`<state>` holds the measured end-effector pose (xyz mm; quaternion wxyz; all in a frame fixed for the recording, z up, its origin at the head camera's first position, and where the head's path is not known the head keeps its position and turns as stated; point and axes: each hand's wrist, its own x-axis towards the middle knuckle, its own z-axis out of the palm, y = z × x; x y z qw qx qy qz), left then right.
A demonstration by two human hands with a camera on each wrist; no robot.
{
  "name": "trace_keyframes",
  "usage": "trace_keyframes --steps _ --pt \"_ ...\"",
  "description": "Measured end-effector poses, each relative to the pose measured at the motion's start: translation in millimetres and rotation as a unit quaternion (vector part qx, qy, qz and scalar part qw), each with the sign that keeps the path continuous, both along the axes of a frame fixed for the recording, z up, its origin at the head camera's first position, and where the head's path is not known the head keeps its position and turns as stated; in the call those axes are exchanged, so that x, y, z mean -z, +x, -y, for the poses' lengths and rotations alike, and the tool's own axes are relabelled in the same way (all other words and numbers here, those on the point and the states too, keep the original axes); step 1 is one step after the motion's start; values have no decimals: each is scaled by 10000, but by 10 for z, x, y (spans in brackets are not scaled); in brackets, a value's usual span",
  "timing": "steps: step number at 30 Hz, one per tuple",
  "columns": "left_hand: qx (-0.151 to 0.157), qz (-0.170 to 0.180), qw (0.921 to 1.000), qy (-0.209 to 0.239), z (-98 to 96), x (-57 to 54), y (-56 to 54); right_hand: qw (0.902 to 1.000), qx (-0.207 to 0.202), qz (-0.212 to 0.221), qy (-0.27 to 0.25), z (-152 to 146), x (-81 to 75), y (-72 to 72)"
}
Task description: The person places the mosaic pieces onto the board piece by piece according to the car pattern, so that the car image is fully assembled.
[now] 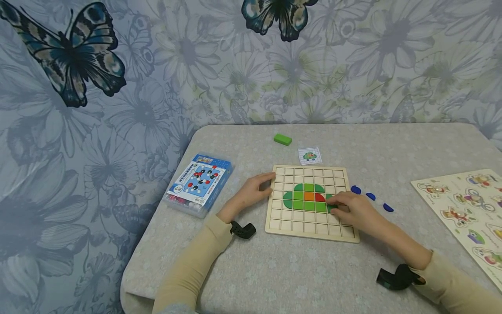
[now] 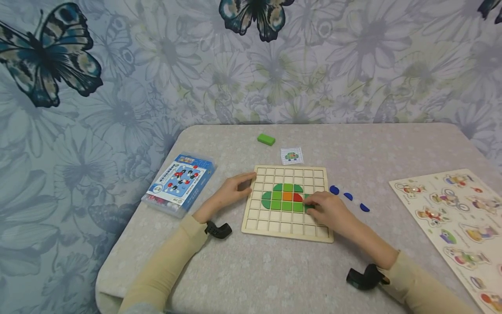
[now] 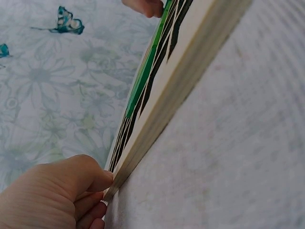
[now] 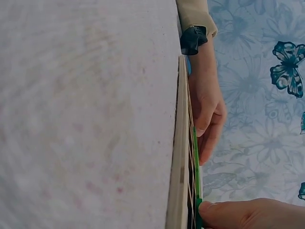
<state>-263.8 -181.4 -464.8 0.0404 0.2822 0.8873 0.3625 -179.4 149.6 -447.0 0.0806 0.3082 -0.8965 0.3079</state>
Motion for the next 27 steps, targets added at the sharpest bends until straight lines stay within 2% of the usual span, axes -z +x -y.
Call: trace_keyframes --steps 8,12,16,19,23,27 --pt "-8 52 10000 38 6 -23 4 9997 84 197 96 30 -26 -19" --pt "25 70 10000 -26 6 -12 -1 9988 167 450 21 -31 -122 -19" --pt "20 75 9999 -67 1 8 -6 9988 468 3 -142 -203 -247 -111" --pt "-28 113 9999 -20 -1 -2 2 9967 745 -279 -150 -374 -285 -202" --pt "-38 92 9999 -34 1 -9 4 9953 960 101 32 -561 -221 -275" --pt "-38 88 10000 -29 -4 -7 1 9943 1034 211 154 -622 -96 -328"
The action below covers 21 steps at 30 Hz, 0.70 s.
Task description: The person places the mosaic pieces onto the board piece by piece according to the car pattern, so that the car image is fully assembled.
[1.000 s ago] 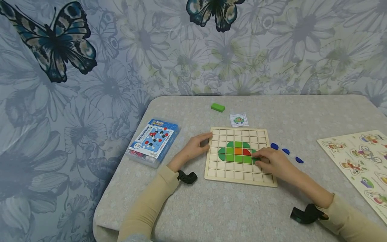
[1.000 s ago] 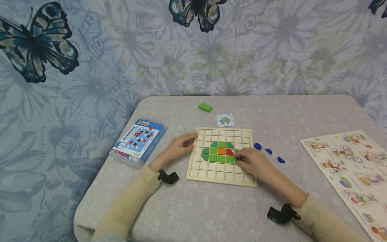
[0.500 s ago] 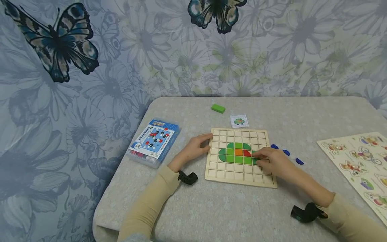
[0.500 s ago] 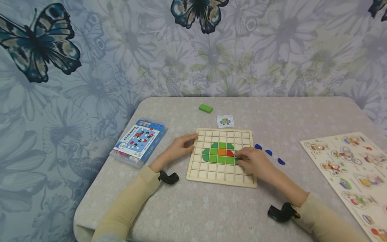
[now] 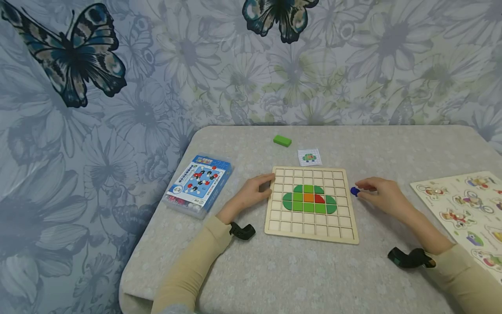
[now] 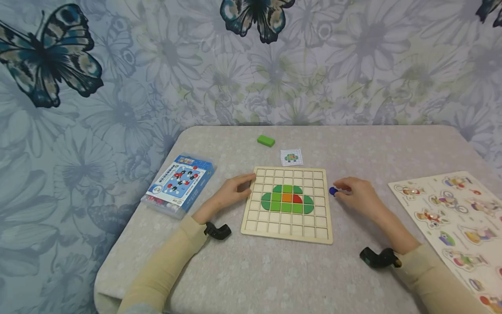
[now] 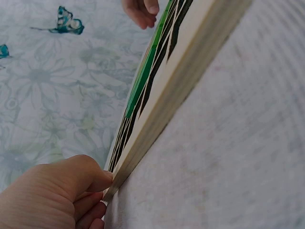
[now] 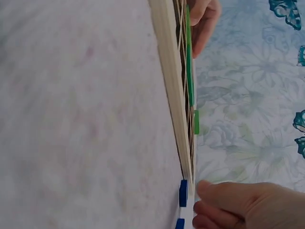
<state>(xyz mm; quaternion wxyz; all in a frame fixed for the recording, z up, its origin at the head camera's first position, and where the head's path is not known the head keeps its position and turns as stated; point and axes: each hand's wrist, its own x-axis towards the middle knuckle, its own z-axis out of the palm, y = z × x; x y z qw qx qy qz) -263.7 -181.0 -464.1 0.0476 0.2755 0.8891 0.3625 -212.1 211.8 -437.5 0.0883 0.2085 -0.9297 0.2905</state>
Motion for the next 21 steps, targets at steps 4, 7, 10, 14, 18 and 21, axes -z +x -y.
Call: trace_keyframes --steps 4,7,10,14,18,21 --pt "-34 34 10000 -29 -1 -8 3 10000 22 -56 17 14 92 -31" --pt "-15 8 10000 -88 -1 -6 1 10000 25 -41 31 19 143 -53" --pt "-11 -3 9999 -121 -2 -7 -1 10000 21 -30 63 23 160 -69" --pt "-24 -11 10000 -88 -5 -14 1 10000 0 -16 59 31 153 -81" --pt "-16 -24 10000 -65 1 -13 6 10000 -49 -6 31 39 136 -85" --pt "8 -13 10000 -75 8 -1 4 9999 -148 -38 7 47 131 -97"
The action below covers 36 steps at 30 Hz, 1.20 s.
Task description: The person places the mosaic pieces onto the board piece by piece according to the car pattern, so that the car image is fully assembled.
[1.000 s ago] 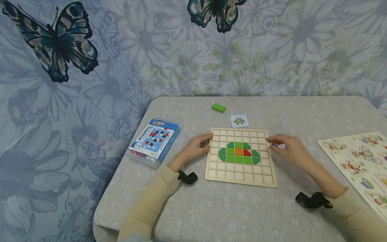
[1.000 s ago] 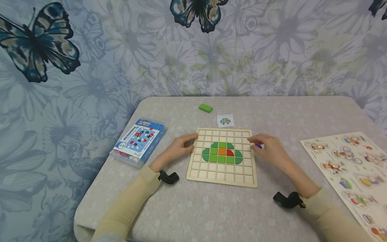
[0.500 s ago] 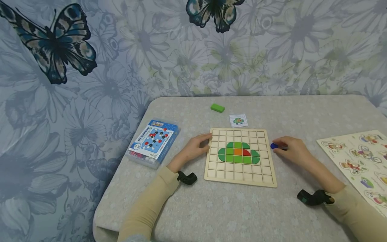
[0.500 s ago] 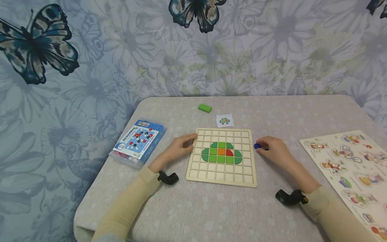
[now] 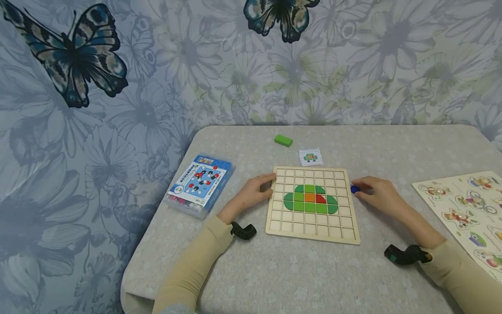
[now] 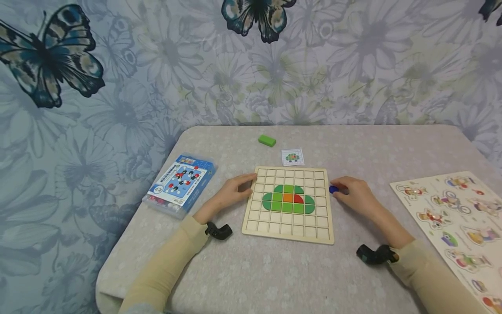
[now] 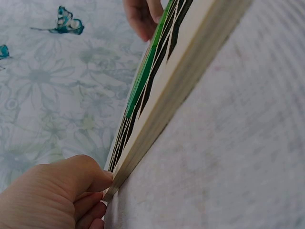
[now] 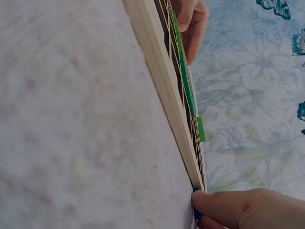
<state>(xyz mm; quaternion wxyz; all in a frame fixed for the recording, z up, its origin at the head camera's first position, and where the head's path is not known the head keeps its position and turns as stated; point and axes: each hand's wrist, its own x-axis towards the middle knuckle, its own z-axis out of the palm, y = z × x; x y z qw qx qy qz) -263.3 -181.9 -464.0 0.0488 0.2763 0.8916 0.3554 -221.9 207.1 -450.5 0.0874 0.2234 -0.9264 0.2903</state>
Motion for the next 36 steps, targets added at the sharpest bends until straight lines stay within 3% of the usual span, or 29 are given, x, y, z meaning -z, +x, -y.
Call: trace_keyframes --steps 7,21,24,27,31,36 --pt "50 -69 10000 1 -3 11 3 9998 -188 42 -5 -12 3 -39" --pt "-20 -23 10000 15 10 -30 23 10000 53 -45 -4 -108 -8 -44" --pt "6 -2 10000 21 14 -30 19 9998 134 52 -146 -71 -76 -8" --pt "-18 38 10000 39 19 -32 10 9978 111 408 -502 58 -238 78" --pt "-49 29 9999 88 23 -34 3 9932 -339 665 -893 375 -447 207" --pt "43 48 9999 139 -2 -14 8 9872 -1190 427 -977 803 -424 336"
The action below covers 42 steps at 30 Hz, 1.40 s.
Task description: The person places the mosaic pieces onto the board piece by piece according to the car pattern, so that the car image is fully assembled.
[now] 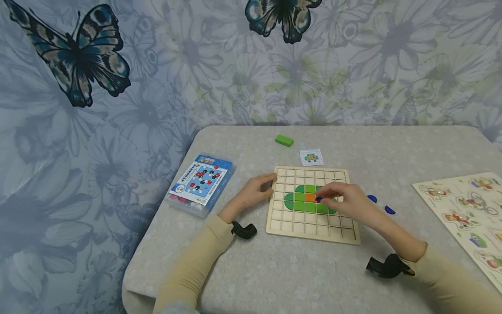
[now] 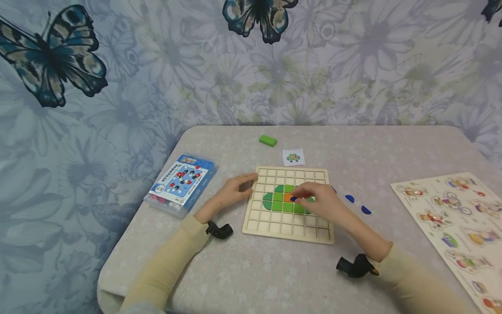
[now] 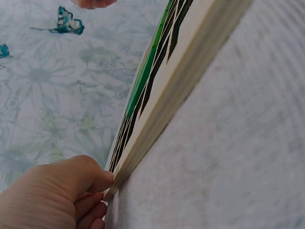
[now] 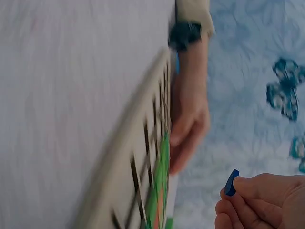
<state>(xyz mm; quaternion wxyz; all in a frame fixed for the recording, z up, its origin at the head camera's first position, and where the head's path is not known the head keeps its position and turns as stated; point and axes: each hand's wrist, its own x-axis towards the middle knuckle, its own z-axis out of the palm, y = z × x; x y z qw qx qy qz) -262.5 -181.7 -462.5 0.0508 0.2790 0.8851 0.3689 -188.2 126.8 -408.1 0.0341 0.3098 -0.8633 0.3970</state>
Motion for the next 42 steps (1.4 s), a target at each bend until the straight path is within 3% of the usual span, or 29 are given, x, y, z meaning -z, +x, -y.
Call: trace_keyframes --steps 6,12,18,25,33,37,42 --pt "-56 -5 10000 -44 -36 13 -9 9990 -451 -18 74 355 199 93" --pt "-34 -74 9999 -98 -42 -17 -32 9982 -303 -421 286 471 345 119" --pt "-66 9 10000 -65 -30 -31 -27 9967 -316 -700 244 501 379 103" --pt "-28 -40 10000 -71 -16 -11 -12 9934 -553 -870 509 561 383 79" --pt "-58 -68 9999 -61 -13 15 -4 9931 -241 -817 807 608 391 60" --pt "-41 -94 9999 -136 -9 26 -5 9958 -71 -638 654 528 264 61" --pt "-30 -44 9999 -110 3 18 -5 9937 431 -961 389 130 72 -111"
